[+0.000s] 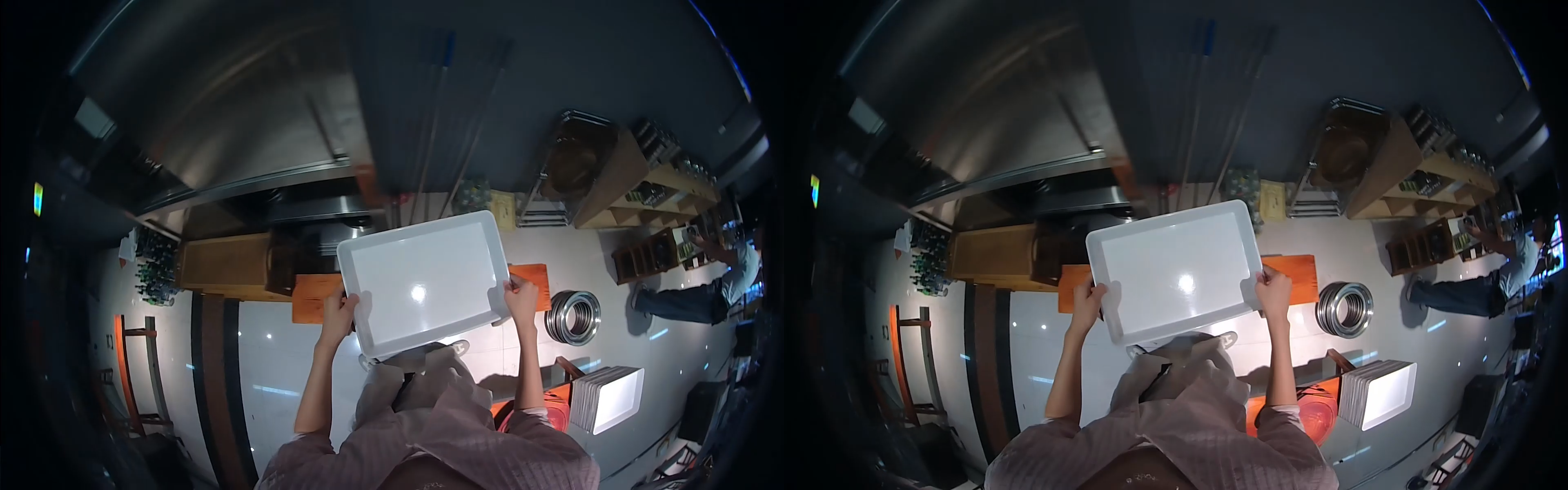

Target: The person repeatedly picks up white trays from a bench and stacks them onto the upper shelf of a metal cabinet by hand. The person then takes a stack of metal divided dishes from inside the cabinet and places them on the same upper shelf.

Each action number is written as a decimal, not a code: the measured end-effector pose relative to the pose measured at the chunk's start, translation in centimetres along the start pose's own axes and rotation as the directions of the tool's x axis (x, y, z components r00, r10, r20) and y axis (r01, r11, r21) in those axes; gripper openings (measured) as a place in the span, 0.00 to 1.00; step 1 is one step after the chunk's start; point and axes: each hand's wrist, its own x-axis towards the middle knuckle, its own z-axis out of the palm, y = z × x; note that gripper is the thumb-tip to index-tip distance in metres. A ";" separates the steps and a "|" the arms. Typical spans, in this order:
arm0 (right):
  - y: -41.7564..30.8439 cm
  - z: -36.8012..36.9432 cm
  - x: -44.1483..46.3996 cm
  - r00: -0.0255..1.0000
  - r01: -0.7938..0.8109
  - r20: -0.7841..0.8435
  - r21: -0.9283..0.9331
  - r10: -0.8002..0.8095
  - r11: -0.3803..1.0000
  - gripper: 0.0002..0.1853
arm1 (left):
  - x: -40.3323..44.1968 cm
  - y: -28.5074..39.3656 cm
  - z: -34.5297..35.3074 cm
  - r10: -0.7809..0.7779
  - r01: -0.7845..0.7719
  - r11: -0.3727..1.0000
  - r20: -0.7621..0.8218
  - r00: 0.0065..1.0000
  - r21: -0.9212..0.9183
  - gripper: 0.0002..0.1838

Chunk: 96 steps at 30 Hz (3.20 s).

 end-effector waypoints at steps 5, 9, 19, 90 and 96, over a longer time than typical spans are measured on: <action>-9.8 5.5 -3.1 0.970 0.242 -0.037 0.087 -0.240 0.966 0.11 | -3.8 -0.1 -11.7 0.072 -0.093 0.988 -0.170 0.983 -0.119 0.15; -16.7 11.8 -5.4 0.938 0.343 -0.029 0.221 -0.346 0.913 0.11 | -6.9 -1.5 -20.7 0.078 -0.106 0.991 -0.312 0.947 -0.076 0.16; -36.0 22.8 -8.3 0.762 0.585 0.127 0.285 -0.635 0.759 0.10 | -15.4 -7.9 -34.3 0.031 -0.178 0.976 -0.729 0.684 -0.125 0.16; -124.0 34.7 9.8 0.351 0.854 -0.443 -0.209 -0.825 0.476 0.13 | 24.0 19.8 -80.4 0.562 -0.749 0.196 -0.553 0.615 -0.633 0.13; -121.8 35.2 2.3 0.257 0.938 -0.294 -0.153 -0.920 0.311 0.16 | 23.2 22.6 -79.3 0.546 -0.778 0.100 -0.620 0.564 -0.620 0.13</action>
